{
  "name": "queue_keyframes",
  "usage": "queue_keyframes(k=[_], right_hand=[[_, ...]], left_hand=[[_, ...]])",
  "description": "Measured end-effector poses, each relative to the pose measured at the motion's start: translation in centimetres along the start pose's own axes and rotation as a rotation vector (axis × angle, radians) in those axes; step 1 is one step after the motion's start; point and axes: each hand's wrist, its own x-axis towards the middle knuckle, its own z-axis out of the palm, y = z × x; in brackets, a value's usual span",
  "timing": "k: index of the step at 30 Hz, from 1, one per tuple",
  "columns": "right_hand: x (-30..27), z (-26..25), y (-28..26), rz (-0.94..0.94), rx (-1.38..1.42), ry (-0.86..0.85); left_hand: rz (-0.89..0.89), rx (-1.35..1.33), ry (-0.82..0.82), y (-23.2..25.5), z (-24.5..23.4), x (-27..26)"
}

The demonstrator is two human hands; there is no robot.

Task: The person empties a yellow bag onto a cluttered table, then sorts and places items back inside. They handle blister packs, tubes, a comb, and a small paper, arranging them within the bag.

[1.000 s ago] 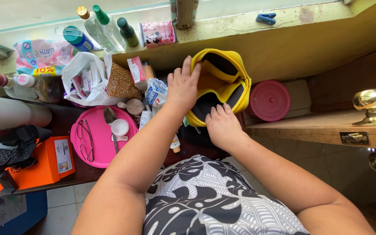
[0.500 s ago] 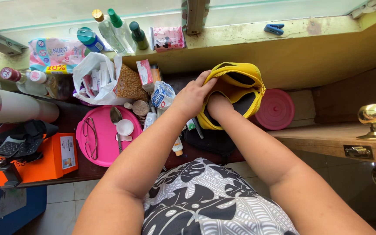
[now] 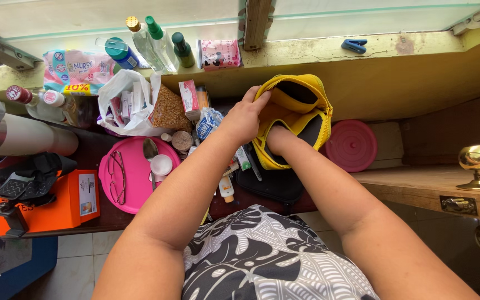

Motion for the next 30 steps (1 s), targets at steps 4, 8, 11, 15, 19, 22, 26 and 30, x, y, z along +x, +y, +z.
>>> queue_keyframes(k=[4, 8, 11, 15, 19, 22, 26, 30], right_hand=[[-0.2, -0.9, -0.1, 0.081, 0.189, -0.025], [-1.0, -3.1, -0.9, 0.018, 0.220, 0.016], [-2.4, -5.2, -1.4, -0.016, 0.123, 0.028], [-5.3, -9.7, -1.7, -0.040, 0.027, -0.035], [-9.2, -16.0, -1.4, -0.059, 0.441, -0.063], [-11.6, -19.0, -2.2, -0.078, 0.831, -0.101], [-14.1, -21.0, -4.2, -0.273, 1.059, -0.113], [-15.8, -22.0, -6.7, -0.534, 1.222, -0.111]], left_hand=[[0.040, 0.000, 0.031, 0.1, 0.2, 0.0], [0.031, 0.017, 0.004, -0.1, 0.4, -0.1], [0.041, 0.030, 0.007, -0.2, 0.3, 0.0], [0.053, 0.071, -0.003, -0.1, 0.1, -0.1], [0.093, -0.014, 0.129, 0.2, -0.2, -0.5], [0.215, -0.309, 0.391, 0.2, -0.4, -1.2], [0.126, -0.847, 0.370, 0.2, -0.5, -3.6], [-0.140, -1.536, 0.193, 0.8, -1.0, -6.5]])
